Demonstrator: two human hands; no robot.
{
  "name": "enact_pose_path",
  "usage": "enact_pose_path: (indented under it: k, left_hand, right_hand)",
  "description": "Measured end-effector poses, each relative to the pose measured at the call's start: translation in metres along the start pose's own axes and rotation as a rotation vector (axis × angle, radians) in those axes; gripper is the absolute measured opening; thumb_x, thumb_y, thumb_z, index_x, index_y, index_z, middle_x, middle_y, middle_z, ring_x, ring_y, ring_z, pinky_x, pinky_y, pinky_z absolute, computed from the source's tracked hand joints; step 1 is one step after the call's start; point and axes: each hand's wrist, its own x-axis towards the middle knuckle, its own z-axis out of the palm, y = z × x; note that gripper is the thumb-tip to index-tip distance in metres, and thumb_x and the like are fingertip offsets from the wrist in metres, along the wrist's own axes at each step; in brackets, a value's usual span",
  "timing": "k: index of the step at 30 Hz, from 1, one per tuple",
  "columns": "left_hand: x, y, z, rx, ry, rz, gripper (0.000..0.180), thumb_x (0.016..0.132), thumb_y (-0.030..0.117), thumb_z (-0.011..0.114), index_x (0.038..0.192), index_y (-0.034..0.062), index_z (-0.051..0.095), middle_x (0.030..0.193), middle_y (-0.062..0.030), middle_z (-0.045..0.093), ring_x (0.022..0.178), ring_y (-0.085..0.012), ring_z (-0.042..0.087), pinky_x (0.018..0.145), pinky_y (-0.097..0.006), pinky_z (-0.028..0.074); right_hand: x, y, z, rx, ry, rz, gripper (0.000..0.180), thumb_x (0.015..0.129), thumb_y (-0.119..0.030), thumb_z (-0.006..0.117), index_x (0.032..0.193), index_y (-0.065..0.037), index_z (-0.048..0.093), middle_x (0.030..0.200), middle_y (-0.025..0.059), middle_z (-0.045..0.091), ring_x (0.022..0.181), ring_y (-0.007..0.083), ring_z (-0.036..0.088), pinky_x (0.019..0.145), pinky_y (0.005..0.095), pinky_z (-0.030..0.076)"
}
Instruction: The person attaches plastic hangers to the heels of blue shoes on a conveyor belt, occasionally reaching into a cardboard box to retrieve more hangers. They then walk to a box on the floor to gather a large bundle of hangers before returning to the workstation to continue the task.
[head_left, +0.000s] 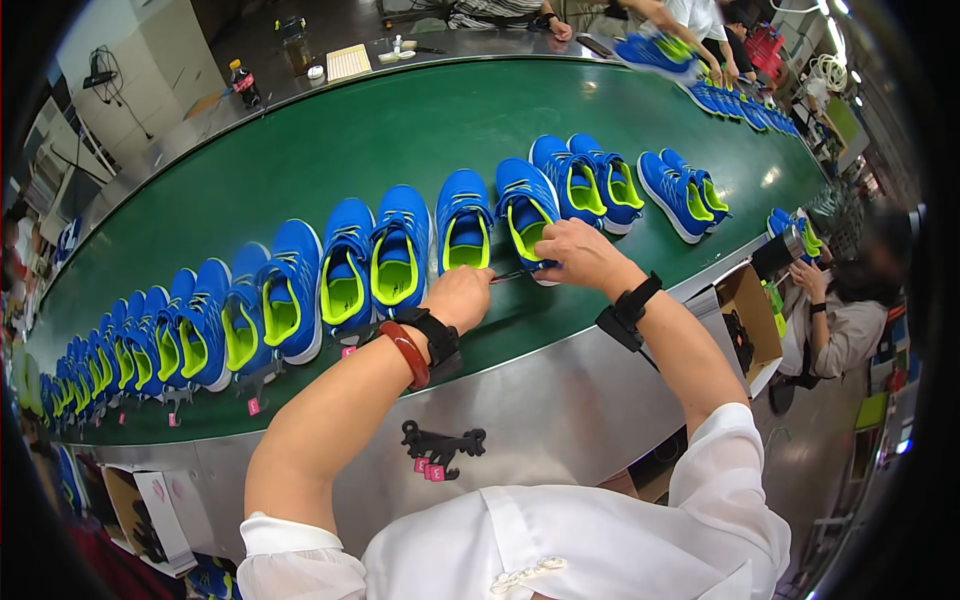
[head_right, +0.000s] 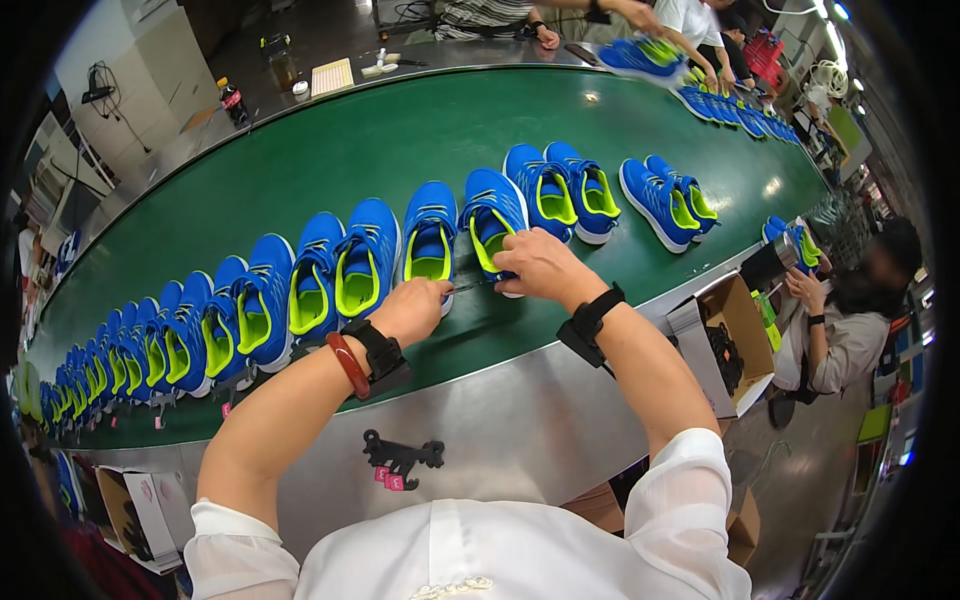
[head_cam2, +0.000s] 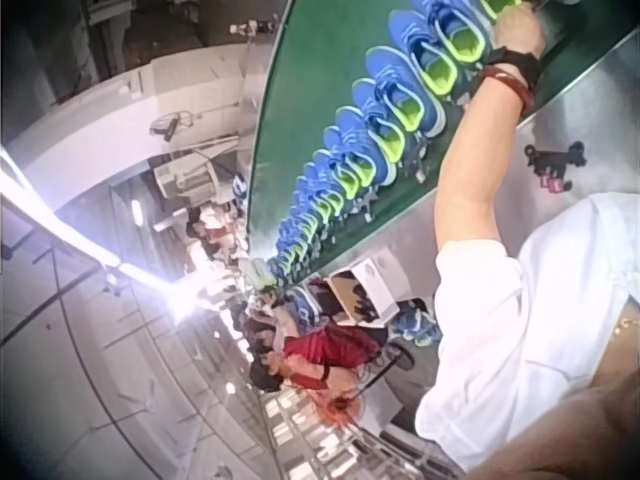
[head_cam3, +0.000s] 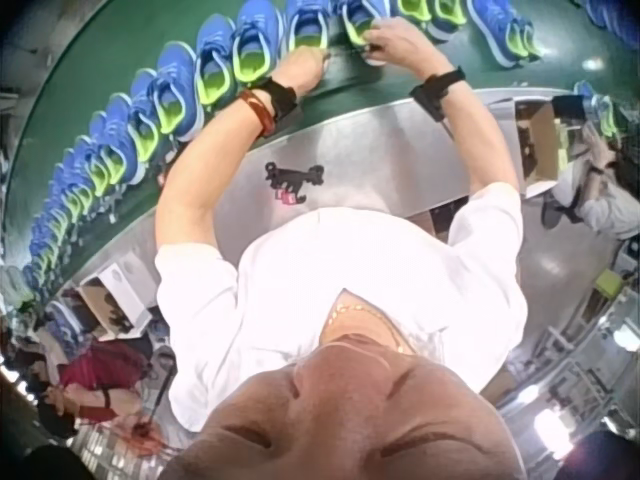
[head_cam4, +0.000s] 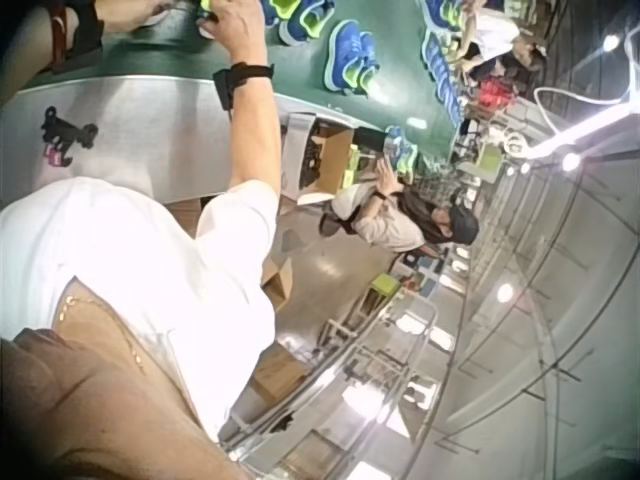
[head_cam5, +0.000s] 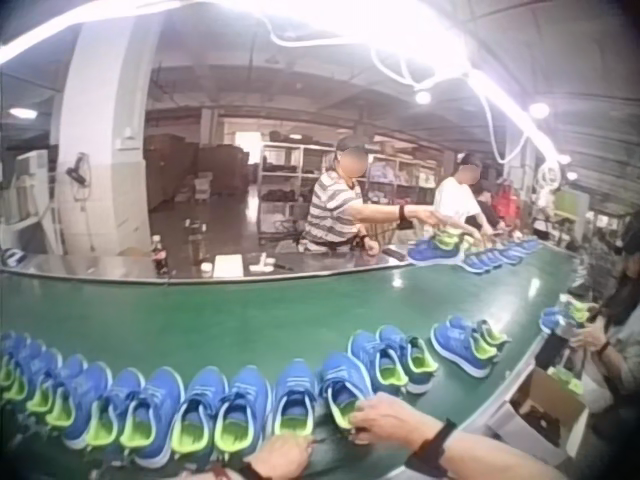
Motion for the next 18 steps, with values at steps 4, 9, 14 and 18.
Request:
enact_pose_path:
  k: [4,9,14,18]
  left_hand:
    - [-0.001,-0.001,-0.001,0.003,-0.002,-0.01,0.037,0.081,0.003,0.044,0.112,0.0064,0.065,0.091,-0.0247,0.065,0.087,-0.0399,0.063,0.078,-0.047,0.05]
    - [-0.003,-0.014,0.009,-0.031,0.065,0.017,0.029,0.084,0.005,0.046,0.106,0.0051,0.066,0.086,-0.0231,0.065,0.084,-0.0392,0.063,0.075,-0.046,0.05]
    - [-0.009,-0.017,0.015,-0.253,0.053,-0.063,0.022,0.086,0.005,0.049,0.101,0.0044,0.065,0.093,-0.0212,0.064,0.089,-0.0375,0.061,0.075,-0.044,0.048]
    - [-0.022,-0.021,0.017,-0.375,0.104,0.067,0.037,0.082,-0.006,0.044,0.115,0.0063,0.057,0.128,-0.0245,0.043,0.107,-0.0403,0.052,0.087,-0.043,0.045]
  right_hand:
    - [0.006,-0.003,0.004,-0.02,-0.006,-0.009,0.023,0.068,-0.03,0.075,0.075,-0.012,0.063,0.075,0.0052,0.055,0.078,0.0254,0.056,0.068,0.0379,0.042]
    - [0.02,-0.02,0.014,-0.237,-0.094,-0.021,0.018,0.066,-0.028,0.075,0.075,-0.015,0.065,0.075,0.0035,0.057,0.078,0.023,0.057,0.072,0.0376,0.041]
    - [0.029,-0.034,0.015,-0.31,-0.189,0.119,0.015,0.067,-0.026,0.073,0.075,-0.016,0.065,0.081,0.0035,0.062,0.085,0.0224,0.06,0.075,0.0369,0.041]
    - [0.011,-0.019,0.034,0.301,0.206,0.155,0.032,0.067,-0.005,0.071,0.097,-0.007,0.06,0.1,0.0075,0.059,0.093,0.0297,0.057,0.078,0.0395,0.046]
